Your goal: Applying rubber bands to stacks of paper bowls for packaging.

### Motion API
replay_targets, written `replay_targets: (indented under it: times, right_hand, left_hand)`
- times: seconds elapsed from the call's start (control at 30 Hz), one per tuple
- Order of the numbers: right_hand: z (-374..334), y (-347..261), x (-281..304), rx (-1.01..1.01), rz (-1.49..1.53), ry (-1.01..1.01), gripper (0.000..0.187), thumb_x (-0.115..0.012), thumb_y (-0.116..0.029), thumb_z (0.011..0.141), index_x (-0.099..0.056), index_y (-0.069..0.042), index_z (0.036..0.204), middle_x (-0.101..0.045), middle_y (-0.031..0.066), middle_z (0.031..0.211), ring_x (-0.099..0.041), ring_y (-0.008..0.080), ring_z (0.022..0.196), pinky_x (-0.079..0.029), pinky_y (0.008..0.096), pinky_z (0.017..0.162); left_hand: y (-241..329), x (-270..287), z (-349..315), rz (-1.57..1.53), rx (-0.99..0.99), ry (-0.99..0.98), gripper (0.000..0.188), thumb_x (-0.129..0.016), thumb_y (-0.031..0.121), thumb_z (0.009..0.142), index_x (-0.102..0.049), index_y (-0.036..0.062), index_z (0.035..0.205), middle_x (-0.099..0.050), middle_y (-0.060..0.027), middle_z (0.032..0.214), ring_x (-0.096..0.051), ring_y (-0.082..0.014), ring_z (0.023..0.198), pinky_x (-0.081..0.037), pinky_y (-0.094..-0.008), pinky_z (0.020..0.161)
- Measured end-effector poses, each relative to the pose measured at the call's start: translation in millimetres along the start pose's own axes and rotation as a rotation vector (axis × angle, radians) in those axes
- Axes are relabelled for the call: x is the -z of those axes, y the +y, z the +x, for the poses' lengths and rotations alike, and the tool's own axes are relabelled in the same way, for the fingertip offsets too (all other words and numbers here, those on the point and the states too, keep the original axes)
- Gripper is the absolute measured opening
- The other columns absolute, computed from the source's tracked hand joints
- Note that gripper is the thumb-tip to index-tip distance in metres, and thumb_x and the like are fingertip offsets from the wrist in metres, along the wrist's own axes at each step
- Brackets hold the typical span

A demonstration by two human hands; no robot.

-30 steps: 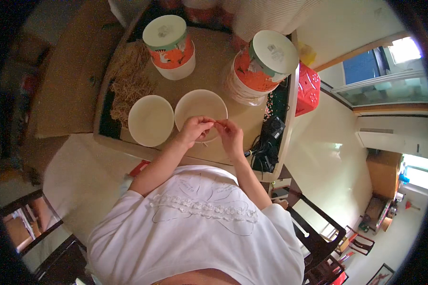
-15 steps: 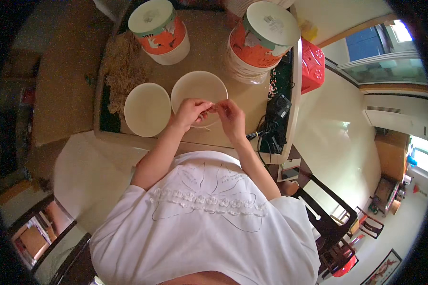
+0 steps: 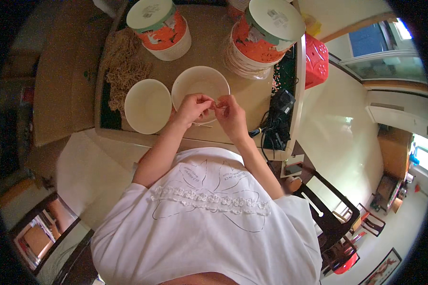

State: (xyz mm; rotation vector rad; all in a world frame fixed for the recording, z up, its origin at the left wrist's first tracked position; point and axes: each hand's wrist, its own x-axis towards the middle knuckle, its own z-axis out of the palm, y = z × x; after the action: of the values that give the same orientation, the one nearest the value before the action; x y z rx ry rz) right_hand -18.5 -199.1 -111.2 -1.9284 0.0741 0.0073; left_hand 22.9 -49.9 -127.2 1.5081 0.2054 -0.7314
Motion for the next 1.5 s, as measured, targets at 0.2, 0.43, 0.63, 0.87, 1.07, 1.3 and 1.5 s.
replay_targets:
  times: [0.2, 0.43, 0.63, 0.87, 1.07, 1.3, 1.5]
  right_hand:
    - [1, 9, -3, 0.048, -0.098, 0.005, 0.01, -0.06, -0.003, 0.078, -0.055, -0.003, 0.086, -0.057, 0.0124, 0.073, -0.055, 0.022, 0.057, -0.045, 0.0308, 0.054]
    - [3, 4, -4, 0.051, -0.131, 0.034, 0.007, -0.062, -0.009, 0.08, -0.061, -0.004, 0.085, -0.06, 0.0109, 0.08, -0.059, 0.0231, 0.063, -0.047, 0.0314, 0.058]
    - [3, -1, -3, 0.01, -0.179, 0.016, 0.009, -0.063, -0.012, 0.08, -0.065, -0.007, 0.088, -0.061, 0.0102, 0.081, -0.06, 0.0217, 0.064, -0.047, 0.0307, 0.059]
    - [1, -8, 0, 0.04, -0.268, 0.092, 0.007, -0.061, -0.013, 0.081, -0.064, -0.007, 0.084, -0.061, 0.0105, 0.082, -0.06, 0.0272, 0.066, -0.048, 0.0351, 0.059]
    - [2, -11, 0, 0.098, -0.245, 0.102, 0.005, -0.06, -0.011, 0.082, -0.061, -0.006, 0.083, -0.062, 0.0117, 0.08, -0.06, 0.029, 0.066, -0.048, 0.0356, 0.059]
    - [2, -9, -2, 0.021, -0.155, 0.061, 0.006, -0.059, -0.007, 0.082, -0.058, -0.004, 0.086, -0.061, 0.0138, 0.078, -0.059, 0.027, 0.063, -0.047, 0.034, 0.058]
    - [1, -7, -2, 0.029, -0.143, 0.063, 0.007, -0.058, -0.009, 0.082, -0.058, -0.004, 0.087, -0.061, 0.0139, 0.079, -0.059, 0.028, 0.064, -0.047, 0.0338, 0.057]
  left_hand:
    - [-2, -2, 2, 0.033, -0.086, 0.06, 0.008, -0.058, 0.008, 0.085, -0.062, 0.0027, 0.088, -0.064, -0.0029, 0.077, -0.054, -0.0076, 0.057, -0.042, -0.0209, 0.048]
    - [-3, -2, 1, 0.142, -0.188, 0.11, 0.008, -0.057, 0.007, 0.085, -0.06, 0.0004, 0.087, -0.064, -0.0043, 0.076, -0.055, -0.0084, 0.055, -0.044, -0.0212, 0.048]
    - [-5, -1, 2, 0.157, -0.201, 0.099, 0.01, -0.057, 0.008, 0.085, -0.061, -0.0006, 0.086, -0.065, -0.0048, 0.075, -0.057, -0.0093, 0.055, -0.046, -0.0225, 0.048]
    - [11, -2, -7, 0.068, -0.034, 0.021, 0.015, -0.056, 0.015, 0.089, -0.065, 0.0045, 0.094, -0.065, 0.0, 0.079, -0.052, -0.005, 0.058, -0.04, -0.0194, 0.046]
    - [9, -4, -7, 0.125, -0.115, 0.044, 0.013, -0.056, 0.014, 0.089, -0.065, 0.0064, 0.094, -0.065, 0.001, 0.079, -0.052, -0.0045, 0.059, -0.041, -0.0193, 0.047]
    - [12, -6, -9, 0.01, -0.054, 0.099, 0.014, -0.056, 0.019, 0.089, -0.061, 0.0061, 0.089, -0.064, 0.0004, 0.077, -0.052, -0.0052, 0.057, -0.041, -0.0197, 0.045]
    - [16, -7, -13, -0.028, 0.007, 0.072, 0.014, -0.057, 0.02, 0.09, -0.059, 0.0066, 0.088, -0.062, 0.0009, 0.074, -0.052, -0.0052, 0.055, -0.04, -0.0202, 0.043]
